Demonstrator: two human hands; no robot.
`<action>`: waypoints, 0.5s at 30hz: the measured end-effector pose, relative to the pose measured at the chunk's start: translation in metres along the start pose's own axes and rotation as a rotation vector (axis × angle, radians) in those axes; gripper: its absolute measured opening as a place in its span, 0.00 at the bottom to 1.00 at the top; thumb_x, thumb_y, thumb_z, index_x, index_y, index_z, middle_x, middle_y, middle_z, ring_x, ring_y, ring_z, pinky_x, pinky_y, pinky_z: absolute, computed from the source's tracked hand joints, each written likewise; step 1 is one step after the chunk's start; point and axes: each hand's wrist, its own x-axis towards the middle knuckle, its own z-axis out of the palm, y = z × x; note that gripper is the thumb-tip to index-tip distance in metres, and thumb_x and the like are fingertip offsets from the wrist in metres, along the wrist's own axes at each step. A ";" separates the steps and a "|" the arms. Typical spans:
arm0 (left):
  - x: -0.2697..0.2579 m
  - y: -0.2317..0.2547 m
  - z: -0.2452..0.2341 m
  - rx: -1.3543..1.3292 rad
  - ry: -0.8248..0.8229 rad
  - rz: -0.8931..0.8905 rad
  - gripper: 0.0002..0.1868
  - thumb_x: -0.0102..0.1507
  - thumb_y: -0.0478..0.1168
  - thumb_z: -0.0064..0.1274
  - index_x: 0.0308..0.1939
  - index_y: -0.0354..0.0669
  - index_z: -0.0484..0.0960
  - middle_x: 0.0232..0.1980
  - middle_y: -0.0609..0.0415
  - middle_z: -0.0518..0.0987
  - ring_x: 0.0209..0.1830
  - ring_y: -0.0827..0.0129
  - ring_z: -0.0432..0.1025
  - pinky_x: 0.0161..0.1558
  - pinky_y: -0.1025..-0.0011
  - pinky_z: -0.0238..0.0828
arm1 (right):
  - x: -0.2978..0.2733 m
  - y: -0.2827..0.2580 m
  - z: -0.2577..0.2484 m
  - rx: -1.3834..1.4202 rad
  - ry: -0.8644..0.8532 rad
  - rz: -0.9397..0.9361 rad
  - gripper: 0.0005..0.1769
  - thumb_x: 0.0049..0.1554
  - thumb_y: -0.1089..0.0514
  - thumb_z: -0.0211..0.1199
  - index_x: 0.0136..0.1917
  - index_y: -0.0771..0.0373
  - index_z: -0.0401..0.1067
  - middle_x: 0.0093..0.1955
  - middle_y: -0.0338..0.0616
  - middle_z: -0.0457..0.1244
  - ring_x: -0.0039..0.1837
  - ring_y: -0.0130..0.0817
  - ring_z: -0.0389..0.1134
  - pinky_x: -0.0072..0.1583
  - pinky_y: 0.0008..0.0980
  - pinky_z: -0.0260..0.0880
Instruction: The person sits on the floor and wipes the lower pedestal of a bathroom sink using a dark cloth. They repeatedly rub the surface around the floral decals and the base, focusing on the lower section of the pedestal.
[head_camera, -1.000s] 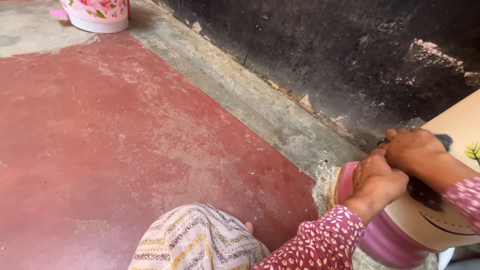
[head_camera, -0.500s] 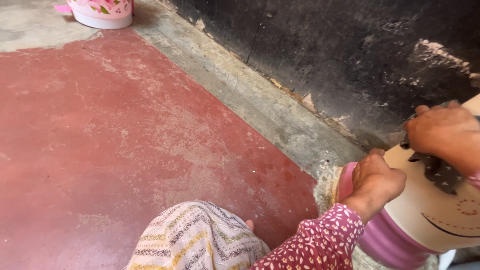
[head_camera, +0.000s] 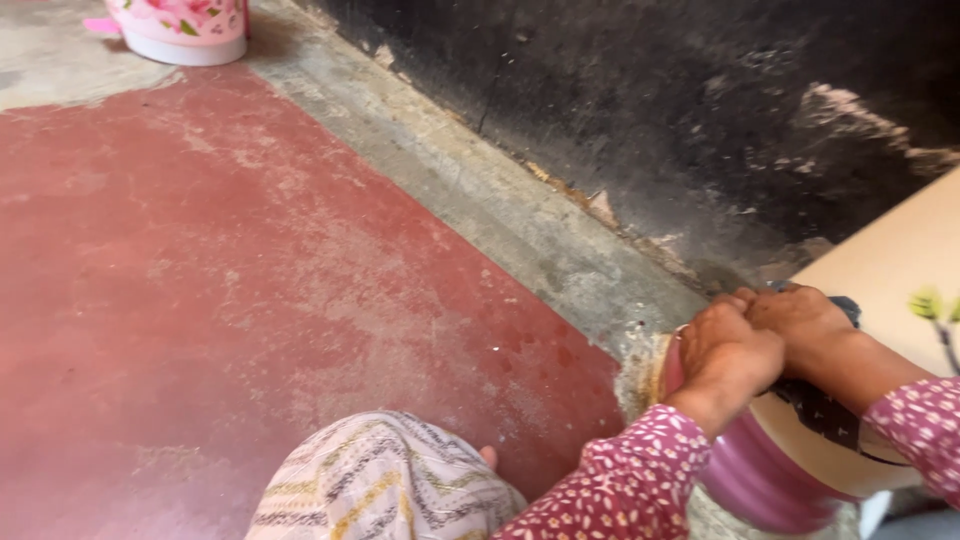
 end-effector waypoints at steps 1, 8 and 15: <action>-0.003 0.003 0.001 -0.015 0.002 -0.011 0.29 0.59 0.39 0.50 0.65 0.41 0.74 0.64 0.39 0.77 0.68 0.51 0.69 0.68 0.62 0.61 | -0.013 0.003 -0.004 -0.071 0.064 -0.032 0.30 0.60 0.41 0.60 0.73 0.50 0.63 0.75 0.40 0.59 0.76 0.33 0.62 0.76 0.41 0.57; -0.013 0.018 0.017 0.031 0.001 0.264 0.38 0.61 0.44 0.52 0.74 0.37 0.63 0.73 0.38 0.67 0.75 0.49 0.59 0.73 0.60 0.52 | -0.110 0.038 -0.077 -0.399 -0.049 0.127 0.30 0.68 0.37 0.47 0.81 0.35 0.53 0.76 0.30 0.55 0.78 0.29 0.58 0.83 0.59 0.30; -0.038 0.031 0.037 0.005 -0.299 0.505 0.47 0.61 0.47 0.54 0.81 0.35 0.53 0.80 0.36 0.57 0.82 0.47 0.48 0.77 0.59 0.41 | -0.148 0.080 -0.119 -0.476 0.186 0.350 0.29 0.65 0.41 0.50 0.79 0.33 0.57 0.73 0.28 0.58 0.71 0.26 0.64 0.81 0.61 0.36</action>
